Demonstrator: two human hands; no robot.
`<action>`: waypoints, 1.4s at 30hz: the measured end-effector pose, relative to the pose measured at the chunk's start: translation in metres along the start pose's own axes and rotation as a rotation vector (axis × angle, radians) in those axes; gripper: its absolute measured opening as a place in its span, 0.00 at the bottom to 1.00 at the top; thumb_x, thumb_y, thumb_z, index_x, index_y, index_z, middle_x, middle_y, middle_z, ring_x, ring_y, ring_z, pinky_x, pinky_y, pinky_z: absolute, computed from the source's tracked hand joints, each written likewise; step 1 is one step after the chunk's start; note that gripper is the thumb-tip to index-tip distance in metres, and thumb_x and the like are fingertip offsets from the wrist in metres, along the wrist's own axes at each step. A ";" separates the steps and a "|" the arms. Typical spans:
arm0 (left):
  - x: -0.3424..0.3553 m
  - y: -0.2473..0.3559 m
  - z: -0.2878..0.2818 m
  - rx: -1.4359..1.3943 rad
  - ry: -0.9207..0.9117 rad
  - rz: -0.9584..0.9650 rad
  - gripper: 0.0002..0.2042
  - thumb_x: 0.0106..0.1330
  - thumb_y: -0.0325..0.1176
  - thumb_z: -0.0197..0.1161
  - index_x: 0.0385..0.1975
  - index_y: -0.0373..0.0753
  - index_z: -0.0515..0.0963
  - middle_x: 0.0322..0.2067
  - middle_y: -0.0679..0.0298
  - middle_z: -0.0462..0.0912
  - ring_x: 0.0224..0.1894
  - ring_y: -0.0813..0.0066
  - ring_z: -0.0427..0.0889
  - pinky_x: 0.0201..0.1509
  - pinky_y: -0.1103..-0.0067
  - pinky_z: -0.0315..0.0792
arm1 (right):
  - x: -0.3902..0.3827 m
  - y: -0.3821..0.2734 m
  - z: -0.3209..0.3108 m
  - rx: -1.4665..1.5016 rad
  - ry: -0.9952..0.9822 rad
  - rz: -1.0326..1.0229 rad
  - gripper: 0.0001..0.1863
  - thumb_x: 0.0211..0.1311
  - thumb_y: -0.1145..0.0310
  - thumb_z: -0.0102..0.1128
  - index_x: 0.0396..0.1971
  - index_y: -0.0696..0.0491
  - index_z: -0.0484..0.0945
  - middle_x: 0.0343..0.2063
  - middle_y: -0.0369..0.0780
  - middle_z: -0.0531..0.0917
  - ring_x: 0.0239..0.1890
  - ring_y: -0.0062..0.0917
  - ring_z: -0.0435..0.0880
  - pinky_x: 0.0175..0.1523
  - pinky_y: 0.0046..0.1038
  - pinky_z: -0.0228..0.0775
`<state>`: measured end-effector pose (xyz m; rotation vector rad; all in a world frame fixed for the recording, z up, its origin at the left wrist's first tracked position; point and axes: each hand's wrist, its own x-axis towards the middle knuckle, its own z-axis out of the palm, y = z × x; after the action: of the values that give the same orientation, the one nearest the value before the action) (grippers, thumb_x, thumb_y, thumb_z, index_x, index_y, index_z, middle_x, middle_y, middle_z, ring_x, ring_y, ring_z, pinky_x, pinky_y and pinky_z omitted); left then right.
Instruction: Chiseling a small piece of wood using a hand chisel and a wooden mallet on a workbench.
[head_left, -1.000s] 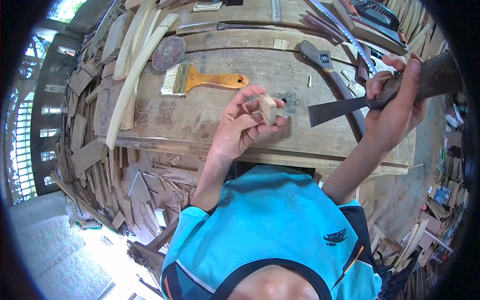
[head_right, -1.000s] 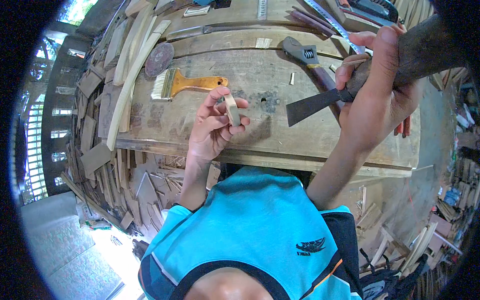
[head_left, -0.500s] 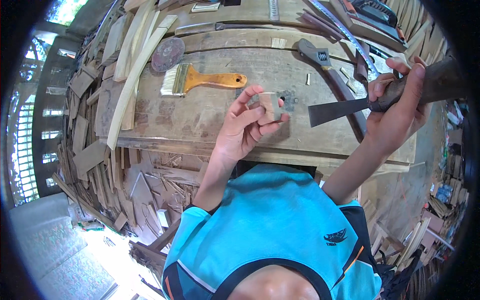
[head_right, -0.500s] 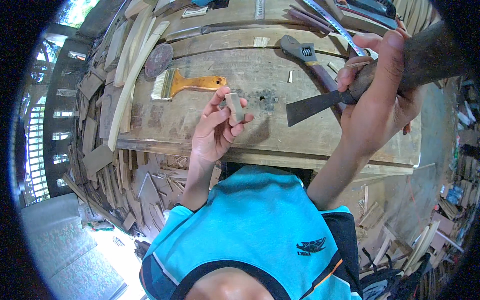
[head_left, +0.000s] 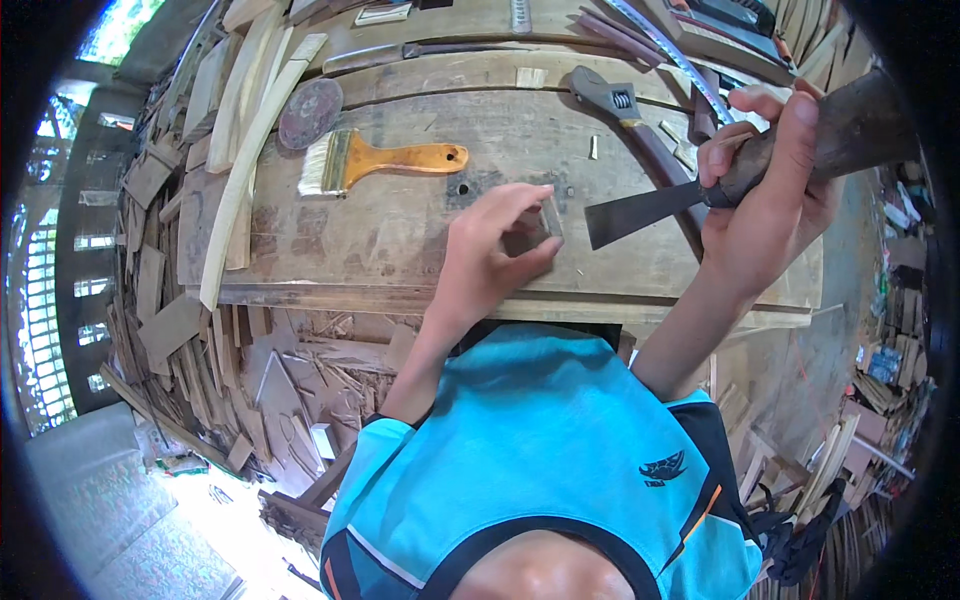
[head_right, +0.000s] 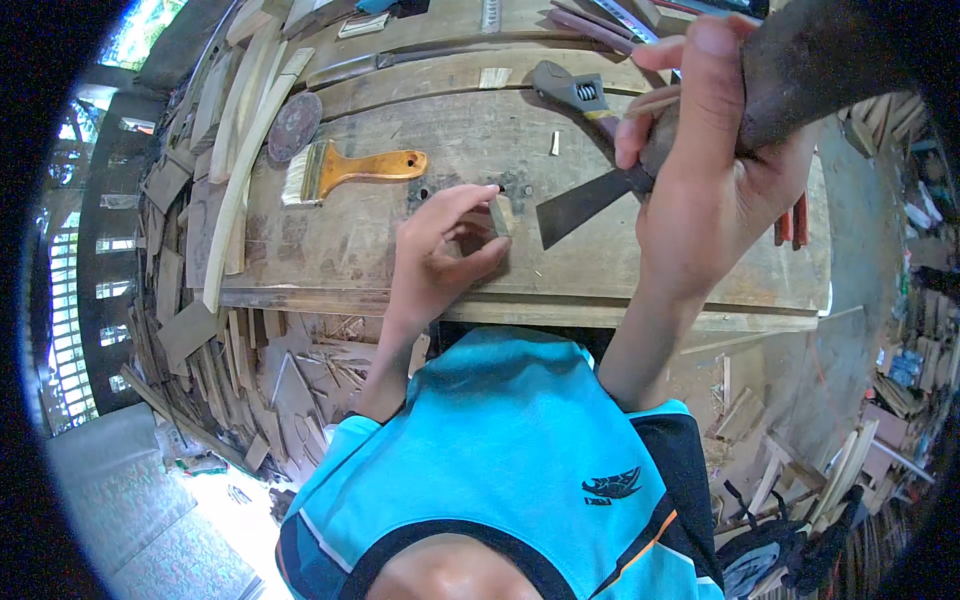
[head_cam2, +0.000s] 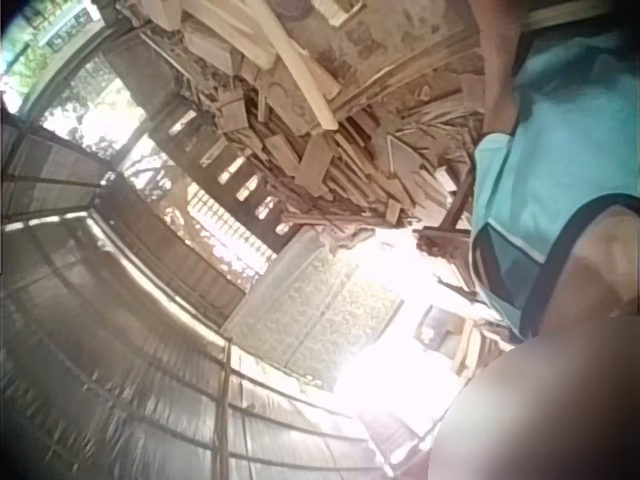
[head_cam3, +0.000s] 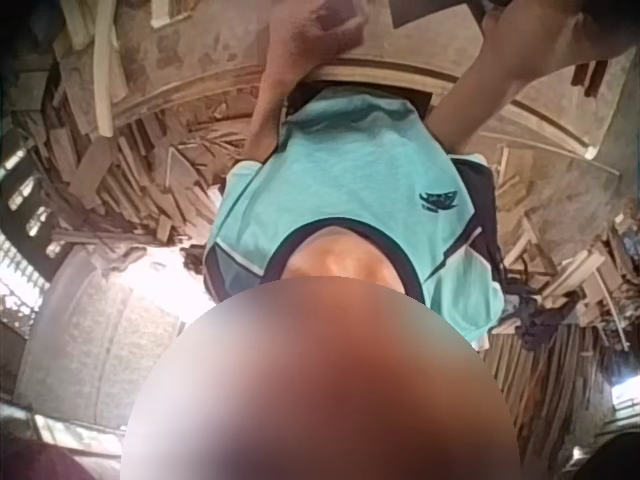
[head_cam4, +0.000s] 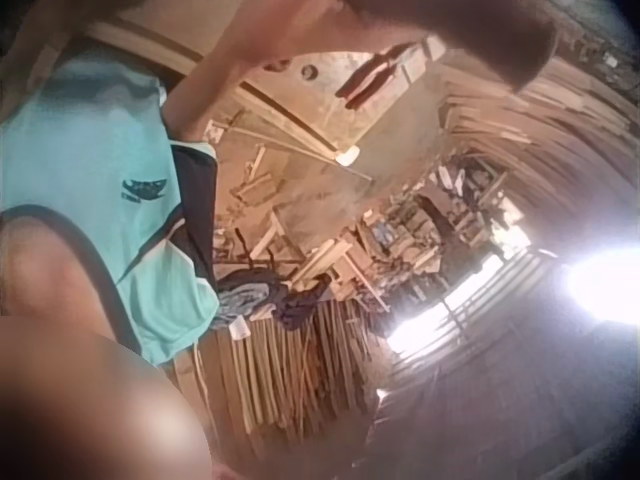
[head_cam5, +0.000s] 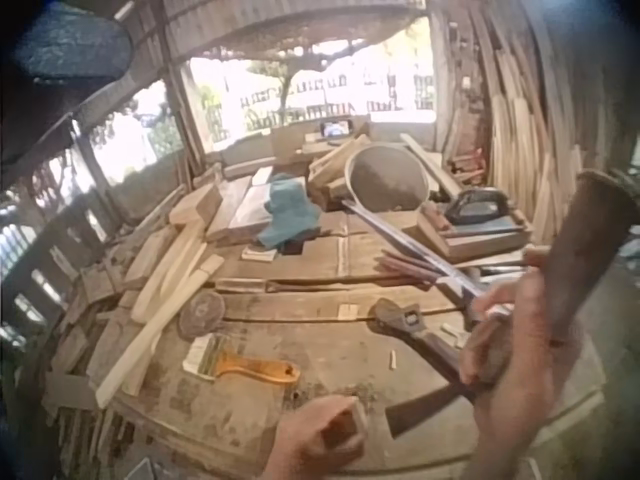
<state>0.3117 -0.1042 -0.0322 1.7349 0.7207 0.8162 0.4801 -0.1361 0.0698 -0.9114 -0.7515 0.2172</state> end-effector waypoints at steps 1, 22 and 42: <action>0.000 -0.001 0.000 0.278 -0.011 0.119 0.20 0.46 0.22 0.63 0.43 0.36 0.71 0.38 0.59 0.74 0.33 0.73 0.77 0.36 0.82 0.73 | 0.000 -0.002 0.003 -0.017 0.011 0.005 0.14 0.57 0.63 0.53 0.36 0.59 0.69 0.23 0.45 0.77 0.10 0.19 0.68 0.13 0.19 0.56; 0.007 -0.008 -0.005 0.259 -0.016 0.193 0.22 0.39 0.24 0.68 0.39 0.37 0.73 0.34 0.55 0.77 0.34 0.61 0.78 0.37 0.77 0.72 | 0.000 -0.011 0.054 -0.277 -0.090 0.163 0.13 0.58 0.68 0.52 0.38 0.60 0.67 0.14 0.33 0.69 0.08 0.11 0.63 0.11 0.14 0.52; 0.010 -0.002 -0.011 0.296 -0.077 0.229 0.21 0.41 0.26 0.66 0.39 0.35 0.72 0.35 0.54 0.76 0.37 0.58 0.76 0.40 0.75 0.71 | -0.007 -0.017 0.060 -0.303 -0.042 0.145 0.14 0.58 0.67 0.51 0.38 0.61 0.65 0.15 0.34 0.70 0.08 0.11 0.63 0.11 0.14 0.54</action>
<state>0.3087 -0.0894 -0.0302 2.1334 0.6212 0.8224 0.4326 -0.1115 0.1031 -1.2547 -0.7703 0.2547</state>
